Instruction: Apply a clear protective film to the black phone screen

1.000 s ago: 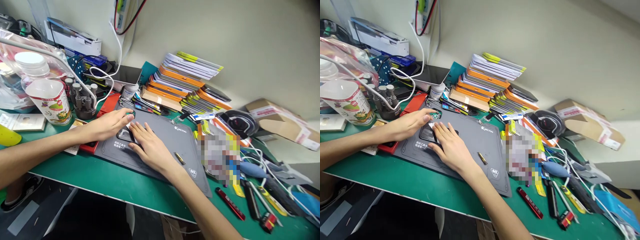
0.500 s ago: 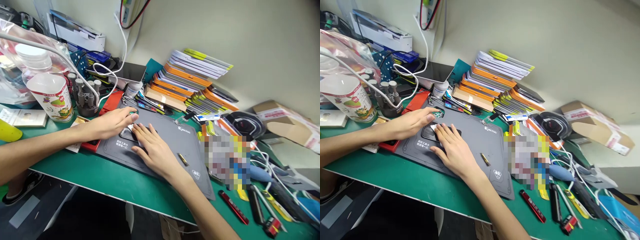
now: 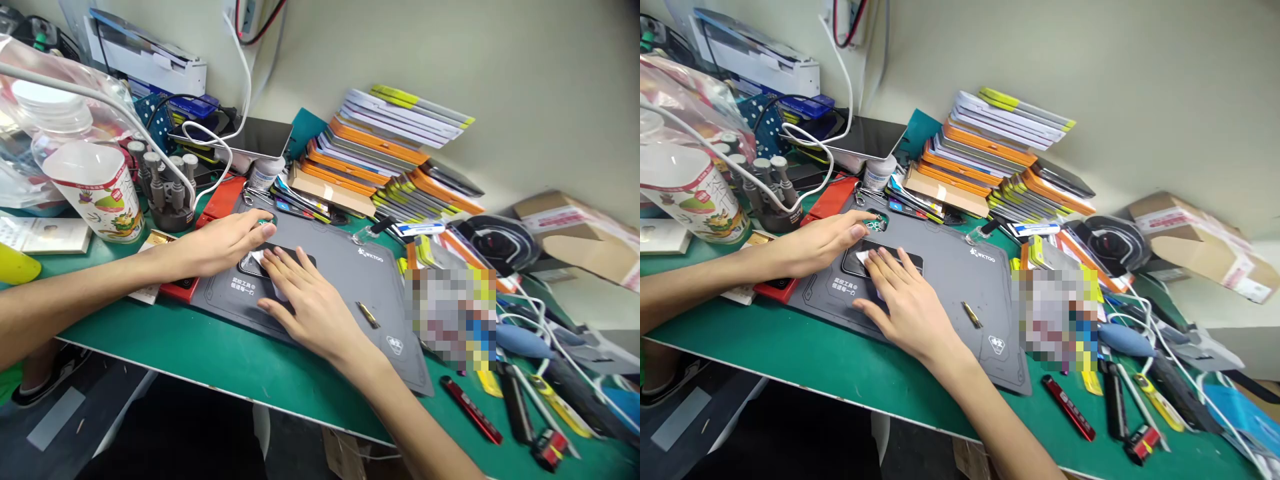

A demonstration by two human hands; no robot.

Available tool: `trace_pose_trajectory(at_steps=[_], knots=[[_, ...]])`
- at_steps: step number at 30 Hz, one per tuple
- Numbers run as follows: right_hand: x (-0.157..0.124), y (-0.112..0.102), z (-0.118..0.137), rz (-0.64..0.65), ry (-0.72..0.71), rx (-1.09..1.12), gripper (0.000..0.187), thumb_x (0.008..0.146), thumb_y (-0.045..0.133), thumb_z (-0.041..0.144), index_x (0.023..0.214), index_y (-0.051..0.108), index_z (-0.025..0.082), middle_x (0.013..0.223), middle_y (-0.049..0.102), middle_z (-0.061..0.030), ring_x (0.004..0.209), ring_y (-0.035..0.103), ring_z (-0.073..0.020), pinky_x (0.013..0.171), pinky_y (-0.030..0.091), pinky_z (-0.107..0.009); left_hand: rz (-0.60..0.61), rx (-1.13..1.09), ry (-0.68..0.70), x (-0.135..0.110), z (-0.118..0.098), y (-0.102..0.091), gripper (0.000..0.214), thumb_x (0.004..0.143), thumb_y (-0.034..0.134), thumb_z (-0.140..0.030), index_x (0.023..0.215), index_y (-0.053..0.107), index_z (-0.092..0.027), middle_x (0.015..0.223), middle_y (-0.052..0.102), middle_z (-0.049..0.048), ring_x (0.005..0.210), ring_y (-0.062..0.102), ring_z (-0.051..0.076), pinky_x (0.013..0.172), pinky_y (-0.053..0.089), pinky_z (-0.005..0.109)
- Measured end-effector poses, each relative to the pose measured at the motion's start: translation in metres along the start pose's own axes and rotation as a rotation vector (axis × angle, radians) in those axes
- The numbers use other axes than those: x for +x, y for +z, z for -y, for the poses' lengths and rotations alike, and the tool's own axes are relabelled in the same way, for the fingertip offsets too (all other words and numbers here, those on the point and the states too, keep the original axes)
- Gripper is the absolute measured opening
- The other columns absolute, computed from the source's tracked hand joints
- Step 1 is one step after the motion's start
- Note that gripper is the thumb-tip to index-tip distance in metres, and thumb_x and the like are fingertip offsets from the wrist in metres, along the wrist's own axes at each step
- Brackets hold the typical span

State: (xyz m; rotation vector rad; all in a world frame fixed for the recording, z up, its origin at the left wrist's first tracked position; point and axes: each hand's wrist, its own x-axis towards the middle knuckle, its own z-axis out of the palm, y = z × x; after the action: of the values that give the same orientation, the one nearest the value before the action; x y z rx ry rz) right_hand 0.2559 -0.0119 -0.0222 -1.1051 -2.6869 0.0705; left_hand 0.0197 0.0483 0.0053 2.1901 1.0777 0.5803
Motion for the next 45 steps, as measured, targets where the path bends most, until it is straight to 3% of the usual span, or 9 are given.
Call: trace_pose_trajectory(at_steps=[3, 5, 8, 12, 20, 29, 37, 42, 45], knots=[[0.023, -0.001, -0.003, 0.013, 0.032, -0.01, 0.068, 0.11, 0.041, 0.054, 0.158, 0.047, 0.007, 0.163, 0.045, -0.0184, 0.158, 0.033, -0.0319, 0.134, 0.019, -0.06, -0.007, -0.003, -0.01, 0.0, -0.001, -0.001, 0.068, 0.109, 0.017, -0.065, 0.15, 0.045, -0.018, 0.151, 0.059, 0.0131, 0.138, 0.057, 0.027, 0.117, 0.039, 0.037], [0.024, -0.002, -0.002, 0.006, 0.038, -0.001, 0.067, 0.11, 0.041, 0.053, 0.159, 0.046, 0.009, 0.162, 0.046, -0.0175, 0.158, 0.033, -0.0314, 0.134, 0.019, -0.061, -0.013, -0.005, -0.006, 0.001, 0.0, 0.0, 0.069, 0.109, 0.016, -0.066, 0.15, 0.045, -0.019, 0.151, 0.059, 0.0123, 0.137, 0.057, 0.027, 0.118, 0.039, 0.037], [0.006, -0.001, 0.005, -0.014, 0.011, 0.007, 0.066, 0.11, 0.044, 0.051, 0.164, 0.038, 0.014, 0.163, 0.046, -0.0146, 0.157, 0.036, -0.0299, 0.133, 0.023, -0.061, -0.018, -0.018, 0.004, 0.001, 0.002, 0.001, 0.067, 0.108, 0.017, -0.067, 0.147, 0.047, -0.021, 0.153, 0.057, 0.0111, 0.14, 0.055, 0.027, 0.119, 0.039, 0.038], [-0.014, 0.003, 0.016, -0.037, -0.023, -0.027, 0.074, 0.108, 0.049, 0.053, 0.164, 0.034, 0.009, 0.165, 0.042, -0.0171, 0.157, 0.036, -0.0301, 0.134, 0.023, -0.058, -0.028, -0.093, 0.006, 0.001, 0.005, 0.002, 0.068, 0.108, 0.015, -0.067, 0.141, 0.053, -0.021, 0.142, 0.065, 0.0101, 0.132, 0.06, 0.027, 0.114, 0.043, 0.039], [0.044, 0.008, 0.01, 0.04, 0.07, 0.007, 0.08, 0.108, 0.039, 0.062, 0.161, 0.038, 0.003, 0.167, 0.037, -0.0208, 0.16, 0.029, -0.029, 0.136, 0.016, -0.054, -0.144, -0.351, -0.039, 0.008, 0.017, 0.001, 0.079, 0.107, 0.006, -0.069, 0.147, 0.054, -0.02, 0.141, 0.067, 0.0134, 0.132, 0.06, 0.027, 0.113, 0.048, 0.043], [0.012, 0.011, 0.026, 0.019, -0.025, 0.036, 0.083, 0.106, 0.044, 0.062, 0.167, 0.028, 0.008, 0.17, 0.031, -0.0171, 0.161, 0.024, -0.0285, 0.135, 0.019, -0.055, -0.135, -0.363, -0.023, 0.003, 0.008, 0.0, 0.079, 0.107, 0.005, -0.068, 0.148, 0.054, -0.021, 0.148, 0.063, 0.0121, 0.138, 0.056, 0.028, 0.116, 0.047, 0.047], [0.052, 0.01, 0.009, 0.04, 0.045, 0.069, 0.079, 0.107, 0.04, 0.063, 0.162, 0.04, 0.006, 0.166, 0.04, -0.0201, 0.16, 0.029, -0.0298, 0.136, 0.015, -0.056, -0.121, -0.327, -0.065, 0.008, 0.017, 0.001, 0.082, 0.106, -0.001, -0.069, 0.153, 0.049, -0.023, 0.147, 0.063, 0.0129, 0.137, 0.057, 0.03, 0.112, 0.049, 0.047], [0.022, 0.011, 0.034, 0.025, -0.03, 0.062, 0.081, 0.107, 0.042, 0.063, 0.164, 0.035, 0.007, 0.169, 0.036, -0.0174, 0.161, 0.028, -0.0278, 0.135, 0.018, -0.053, -0.131, -0.37, -0.054, 0.008, 0.014, 0.002, 0.078, 0.108, 0.005, -0.066, 0.148, 0.052, -0.02, 0.145, 0.064, 0.0135, 0.136, 0.058, 0.027, 0.114, 0.048, 0.046], [0.008, 0.014, 0.035, 0.0, -0.048, 0.038, 0.072, 0.11, 0.04, 0.055, 0.166, 0.033, 0.011, 0.168, 0.037, -0.015, 0.16, 0.03, -0.0269, 0.135, 0.021, -0.054, -0.155, -0.43, -0.047, 0.005, 0.013, 0.003, 0.072, 0.109, 0.014, -0.067, 0.144, 0.055, -0.02, 0.144, 0.065, 0.0124, 0.134, 0.06, 0.026, 0.115, 0.048, 0.044]])
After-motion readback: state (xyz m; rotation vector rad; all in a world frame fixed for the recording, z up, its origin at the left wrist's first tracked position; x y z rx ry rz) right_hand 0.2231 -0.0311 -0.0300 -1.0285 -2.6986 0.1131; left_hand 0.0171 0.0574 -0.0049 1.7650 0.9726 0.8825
